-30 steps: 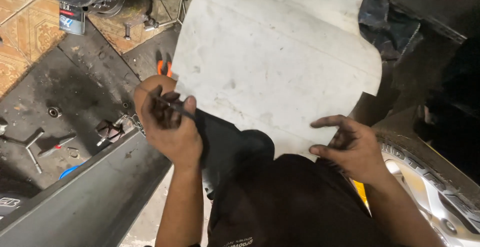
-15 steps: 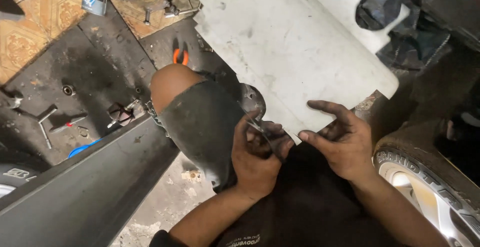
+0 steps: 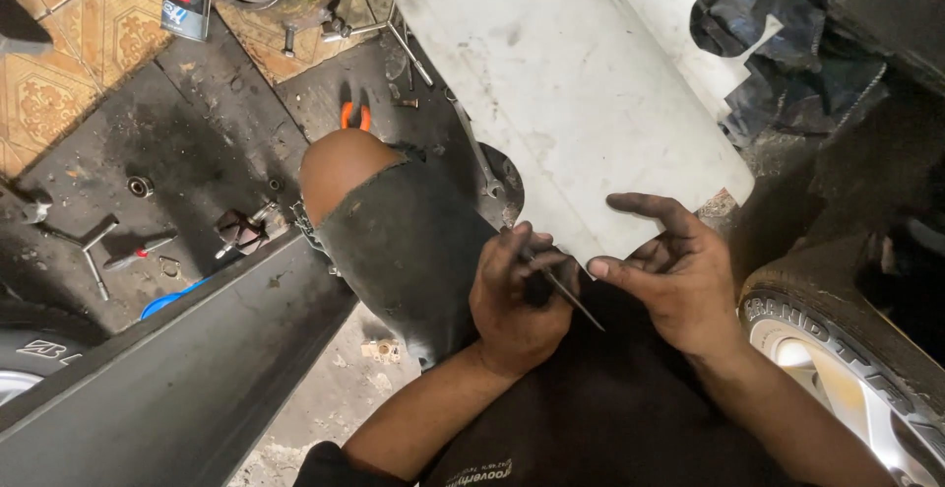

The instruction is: A person is using scissors to cut and shape a white plastic sheet while sitting on the floor of a workshop.

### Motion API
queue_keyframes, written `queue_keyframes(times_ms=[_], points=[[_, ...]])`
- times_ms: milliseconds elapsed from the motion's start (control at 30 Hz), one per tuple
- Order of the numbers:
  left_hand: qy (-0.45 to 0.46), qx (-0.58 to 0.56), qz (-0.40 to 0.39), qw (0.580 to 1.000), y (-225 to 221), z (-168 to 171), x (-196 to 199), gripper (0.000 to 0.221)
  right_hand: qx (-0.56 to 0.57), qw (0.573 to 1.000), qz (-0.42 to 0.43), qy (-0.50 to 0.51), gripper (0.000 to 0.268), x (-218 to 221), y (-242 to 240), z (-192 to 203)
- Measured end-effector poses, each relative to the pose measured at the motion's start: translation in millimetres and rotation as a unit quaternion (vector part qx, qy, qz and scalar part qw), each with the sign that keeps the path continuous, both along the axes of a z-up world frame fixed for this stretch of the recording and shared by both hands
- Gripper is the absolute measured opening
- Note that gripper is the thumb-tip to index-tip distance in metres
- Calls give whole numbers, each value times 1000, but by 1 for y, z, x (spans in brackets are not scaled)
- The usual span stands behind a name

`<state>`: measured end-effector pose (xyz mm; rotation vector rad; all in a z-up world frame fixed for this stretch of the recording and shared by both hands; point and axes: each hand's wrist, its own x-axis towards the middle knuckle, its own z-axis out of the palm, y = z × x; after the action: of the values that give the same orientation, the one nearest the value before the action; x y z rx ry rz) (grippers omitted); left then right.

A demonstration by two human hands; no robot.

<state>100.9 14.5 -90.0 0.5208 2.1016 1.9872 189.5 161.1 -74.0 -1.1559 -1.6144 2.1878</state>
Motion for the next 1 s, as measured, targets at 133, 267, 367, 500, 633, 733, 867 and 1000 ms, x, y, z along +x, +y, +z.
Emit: queue_keyframes(times_ms=[133,267,367,500,633,733,867,1000], points=[[250,-63,-7,966,8,3,-15,53,5,1000,-16,-6,58,1,-2,2],[186,-44,-10,982,7,5,-17,48,26,999,-9,-20,55,-3,0,8],[190,-57,-39,979,-1,8,-22,50,58,998,8,-38,51,-9,5,16],[61,-70,-214,972,-33,30,-32,54,107,991,36,-69,45,-16,15,28],[-87,-127,-406,901,-61,50,-50,55,116,987,47,-103,43,-19,21,36],[-178,-155,-427,873,-65,49,-61,51,97,990,35,-98,47,-12,18,29],[-173,-181,-438,863,-52,57,-70,44,89,988,25,-122,43,-11,19,36],[-200,-179,-447,853,-44,58,-71,42,125,978,53,-157,46,-6,26,41]])
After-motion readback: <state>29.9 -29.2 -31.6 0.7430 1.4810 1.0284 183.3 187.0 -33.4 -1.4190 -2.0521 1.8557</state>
